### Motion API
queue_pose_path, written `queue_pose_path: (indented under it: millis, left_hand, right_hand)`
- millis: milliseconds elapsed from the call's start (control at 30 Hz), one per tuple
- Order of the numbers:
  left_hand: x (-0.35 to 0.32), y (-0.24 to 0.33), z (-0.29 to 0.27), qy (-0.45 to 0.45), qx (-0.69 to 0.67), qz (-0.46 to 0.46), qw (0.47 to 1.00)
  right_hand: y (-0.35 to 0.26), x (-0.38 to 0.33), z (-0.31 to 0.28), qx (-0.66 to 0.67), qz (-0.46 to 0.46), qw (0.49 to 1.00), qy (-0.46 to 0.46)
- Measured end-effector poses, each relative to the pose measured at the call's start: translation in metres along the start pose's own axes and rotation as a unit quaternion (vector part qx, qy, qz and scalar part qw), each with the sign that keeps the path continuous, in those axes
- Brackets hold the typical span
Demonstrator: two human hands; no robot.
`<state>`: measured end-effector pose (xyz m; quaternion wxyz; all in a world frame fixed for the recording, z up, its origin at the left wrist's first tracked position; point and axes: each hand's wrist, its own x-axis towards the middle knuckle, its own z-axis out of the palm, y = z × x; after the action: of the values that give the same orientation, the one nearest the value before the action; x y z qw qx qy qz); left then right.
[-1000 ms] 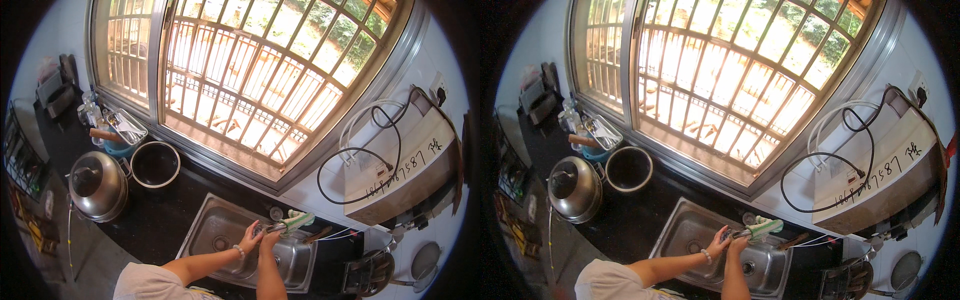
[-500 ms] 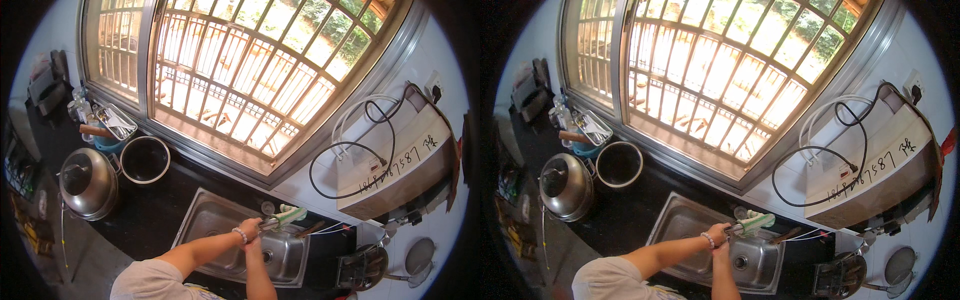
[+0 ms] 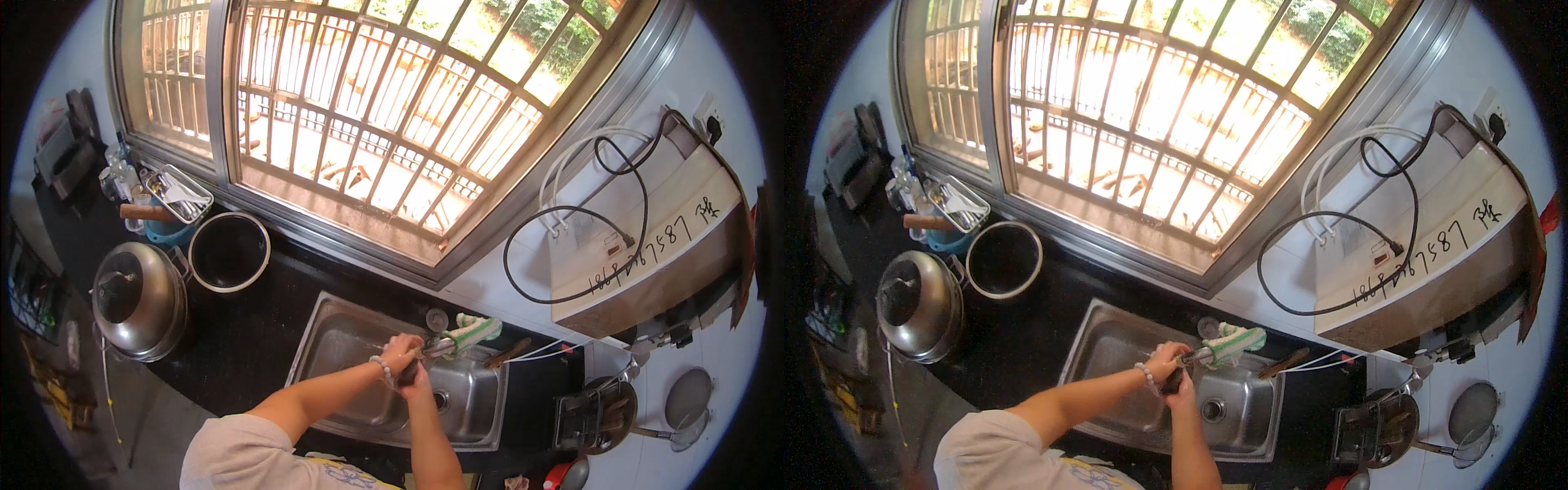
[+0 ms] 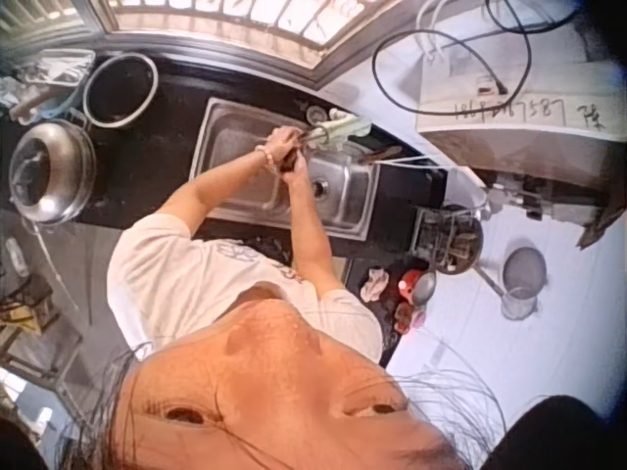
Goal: The person wipes a white tiled wall with a grey cloth, then moves to the sink to rinse the cloth under running water. After wringing out the cloth, the person walks to a nearby table and wipes its surface with the damp cloth.
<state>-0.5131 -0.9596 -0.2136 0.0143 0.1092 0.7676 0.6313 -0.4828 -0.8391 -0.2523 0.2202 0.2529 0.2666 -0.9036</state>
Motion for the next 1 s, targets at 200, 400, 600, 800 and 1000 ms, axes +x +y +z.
queue_pose_path:
  millis: [200,400,600,800,1000]
  left_hand:
    - [-0.016,-0.021,-0.008,-0.034,-0.057,-0.139,0.988]
    - [0.008,-0.03,-0.039,-0.119,-0.528,-0.259,0.8]
    - [0.002,-0.048,-0.013,0.05,-0.557,-0.391,0.731]
    - [-0.005,-0.069,-0.002,0.043,-0.223,-0.268,0.936]
    - [-0.026,0.006,-0.017,-0.035,-0.186,-0.058,0.98]
  right_hand:
    - [0.014,0.019,0.02,-0.362,-0.328,0.84,0.236]
    - [0.027,-0.033,0.105,-0.691,-0.525,0.494,0.045]
    - [0.027,-0.014,0.094,-0.726,-0.518,0.425,0.157]
    - [0.02,-0.007,0.106,-0.592,-0.423,0.64,0.247]
    - [-0.003,0.022,0.03,-0.288,-0.416,0.825,0.253]
